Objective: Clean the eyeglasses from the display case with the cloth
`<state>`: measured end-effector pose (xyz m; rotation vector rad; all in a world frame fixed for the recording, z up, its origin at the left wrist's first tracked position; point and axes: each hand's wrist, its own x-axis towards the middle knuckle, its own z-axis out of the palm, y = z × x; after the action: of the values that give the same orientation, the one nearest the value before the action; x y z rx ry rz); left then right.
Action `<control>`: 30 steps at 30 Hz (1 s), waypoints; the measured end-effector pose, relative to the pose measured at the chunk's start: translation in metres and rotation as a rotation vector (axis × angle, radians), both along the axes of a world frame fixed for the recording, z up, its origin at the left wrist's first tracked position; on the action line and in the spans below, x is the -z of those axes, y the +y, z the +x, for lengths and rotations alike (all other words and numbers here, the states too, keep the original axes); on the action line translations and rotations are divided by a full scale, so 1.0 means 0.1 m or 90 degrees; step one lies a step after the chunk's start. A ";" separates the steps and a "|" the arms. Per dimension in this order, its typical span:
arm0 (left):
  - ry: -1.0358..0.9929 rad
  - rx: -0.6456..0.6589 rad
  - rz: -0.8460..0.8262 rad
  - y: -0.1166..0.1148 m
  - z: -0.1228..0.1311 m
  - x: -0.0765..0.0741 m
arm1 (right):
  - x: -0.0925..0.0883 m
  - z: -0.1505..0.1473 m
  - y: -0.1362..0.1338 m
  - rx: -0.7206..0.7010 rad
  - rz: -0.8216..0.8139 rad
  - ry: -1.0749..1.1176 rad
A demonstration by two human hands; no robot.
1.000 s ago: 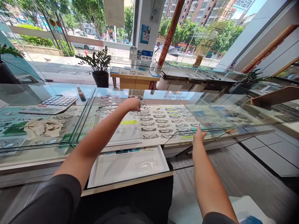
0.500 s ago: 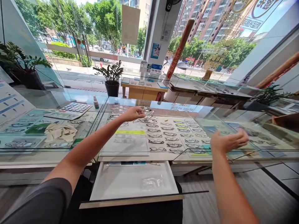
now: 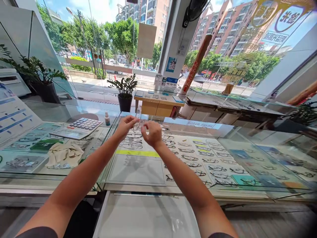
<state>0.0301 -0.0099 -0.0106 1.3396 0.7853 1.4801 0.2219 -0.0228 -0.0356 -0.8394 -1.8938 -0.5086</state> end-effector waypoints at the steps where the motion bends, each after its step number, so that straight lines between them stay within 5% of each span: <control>1: -0.012 0.001 -0.011 -0.01 0.01 0.00 | 0.02 -0.08 0.01 -0.016 -0.042 0.059; 8: -0.001 0.002 0.026 -0.15 0.18 0.04 | 0.08 0.02 -0.10 -0.170 -0.290 0.265; 14: 0.023 0.010 0.043 -0.18 0.19 0.08 | 0.03 0.04 -0.16 -0.232 -0.388 0.329; 24: 0.064 0.044 0.048 -0.18 0.16 0.10 | -0.04 0.08 -0.15 -0.210 -0.373 0.318; 30: 0.045 0.025 0.020 -0.13 0.15 0.11 | -0.07 0.16 -0.11 -0.103 -0.306 0.326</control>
<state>0.0449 -0.0226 -0.0215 1.4295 0.7794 1.4256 0.2383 -0.0342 -0.0290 -0.9965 -1.5943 0.2613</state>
